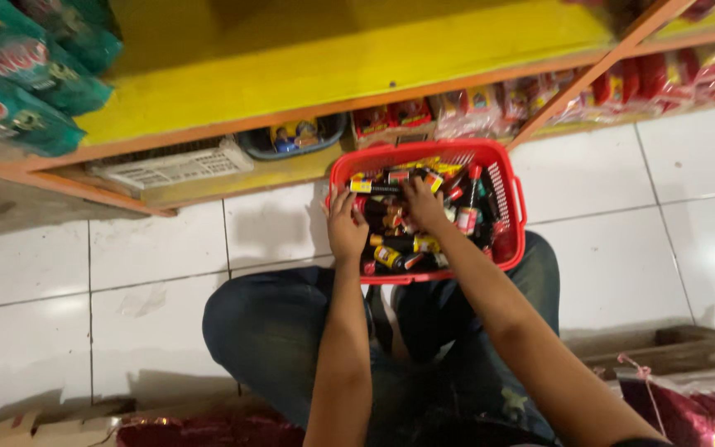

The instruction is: The person sits on the floor and moves sauce bottles and food packets from a red basket onto shelves, and rearranges items between the shelves and the basket.

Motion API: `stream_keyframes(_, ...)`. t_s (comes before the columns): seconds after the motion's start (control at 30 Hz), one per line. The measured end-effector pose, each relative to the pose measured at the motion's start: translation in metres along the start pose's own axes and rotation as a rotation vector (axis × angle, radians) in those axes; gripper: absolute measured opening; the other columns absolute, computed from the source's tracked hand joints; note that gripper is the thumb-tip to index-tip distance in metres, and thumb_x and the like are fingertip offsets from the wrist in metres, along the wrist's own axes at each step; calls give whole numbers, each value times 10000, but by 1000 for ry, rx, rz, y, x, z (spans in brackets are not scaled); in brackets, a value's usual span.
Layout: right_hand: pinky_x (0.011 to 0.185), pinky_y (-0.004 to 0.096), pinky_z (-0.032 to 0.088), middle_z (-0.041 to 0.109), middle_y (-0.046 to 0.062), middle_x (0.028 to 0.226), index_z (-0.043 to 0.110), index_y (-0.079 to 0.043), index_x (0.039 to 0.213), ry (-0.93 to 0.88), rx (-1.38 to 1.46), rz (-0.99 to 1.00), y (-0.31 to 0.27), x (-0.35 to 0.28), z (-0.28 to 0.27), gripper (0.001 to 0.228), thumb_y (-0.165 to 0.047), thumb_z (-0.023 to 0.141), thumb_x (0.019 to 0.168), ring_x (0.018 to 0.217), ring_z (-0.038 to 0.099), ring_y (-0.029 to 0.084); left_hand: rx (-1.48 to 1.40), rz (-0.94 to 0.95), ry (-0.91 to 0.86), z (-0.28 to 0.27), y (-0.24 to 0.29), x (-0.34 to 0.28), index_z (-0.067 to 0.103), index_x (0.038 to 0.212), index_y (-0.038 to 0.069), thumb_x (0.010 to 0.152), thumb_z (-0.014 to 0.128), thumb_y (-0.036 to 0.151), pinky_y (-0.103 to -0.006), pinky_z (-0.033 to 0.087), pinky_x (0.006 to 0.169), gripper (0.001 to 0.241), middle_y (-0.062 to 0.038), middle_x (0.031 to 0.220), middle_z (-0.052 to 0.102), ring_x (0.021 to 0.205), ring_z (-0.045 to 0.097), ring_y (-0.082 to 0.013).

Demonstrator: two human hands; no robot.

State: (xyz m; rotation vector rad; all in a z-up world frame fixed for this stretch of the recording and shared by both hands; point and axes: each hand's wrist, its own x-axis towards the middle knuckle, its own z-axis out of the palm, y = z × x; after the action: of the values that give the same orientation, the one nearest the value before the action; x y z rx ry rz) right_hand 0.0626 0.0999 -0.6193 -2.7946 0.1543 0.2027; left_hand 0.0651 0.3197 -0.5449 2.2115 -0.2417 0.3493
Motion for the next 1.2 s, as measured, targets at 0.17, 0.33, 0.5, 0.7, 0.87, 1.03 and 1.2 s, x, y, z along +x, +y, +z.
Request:
stream_keyframes(0.17, 961, 643, 378, 438, 69, 1517, 463, -218, 1468, 28, -15, -58, 2, 10, -16, 853, -275, 846, 708, 1367, 430, 319, 329, -193, -511, 5, 40, 22, 648, 1291, 85, 915, 666, 319, -680, -49, 1223, 443, -120, 1509, 477, 1545, 209, -293)
stream_keyframes(0.33, 946, 539, 446, 597, 115, 1283, 535, -136, 1348, 33, -9, -112, -12, -23, -24, 638, -194, 782, 762, 1255, 519, 333, 207, 172, -585, -37, 93, 20, 548, 1440, 151, 856, 773, 304, -709, -72, 1177, 644, -137, 1682, 207, 1580, 84, -329)
stream_keyframes(0.5, 838, 457, 517, 659, 207, 1058, 571, -10, 1336, 269, 558, -269, -40, -64, -73, 394, -220, 607, 1005, 951, 644, 386, 43, 108, -519, -69, 115, 20, 416, 1566, 171, 765, 834, 244, -699, -50, 1207, 906, -104, 1698, 179, 1571, 80, -306)
stream_keyframes(0.7, 671, 430, 512, 689, 186, 814, 708, 0, 951, 90, 633, -51, -46, -98, -185, 369, -346, 624, 1047, 743, 677, 306, -37, 22, -675, -57, 126, 32, 471, 1478, 159, 873, 749, 365, -741, -65, 1155, 697, -86, 1529, 520, 1462, 426, -285)
stream_keyframes(0.87, 847, 350, 504, 751, 130, 881, 686, -47, 862, 149, 1121, -350, -29, -48, -209, 580, -363, 403, 1258, 1004, 755, 199, -434, -148, -548, -75, 138, 36, 581, 1283, 33, 1006, 635, 455, -379, 515, 951, 507, -162, 1143, 689, 1061, 656, -257)
stream_keyframes(1.03, 1060, 490, 411, 603, 81, 1393, 630, -149, 1341, 216, -28, -415, 3, 3, -124, 503, -168, 608, 839, 1310, 545, 255, -899, -302, -427, -98, 134, 50, 614, 1098, 66, 1056, 578, 399, -295, 488, 893, 338, -32, 1004, 652, 960, 603, -135)
stream_keyframes(1.2, 1109, 689, 209, 396, 51, 1573, 513, -232, 1470, -12, -532, -348, 22, -4, -41, 633, -310, 669, 861, 1504, 252, 299, -1198, -403, -414, -101, 136, 54, 599, 1065, 84, 1087, 548, 334, -317, 466, 937, 257, -36, 985, 629, 989, 597, -153)
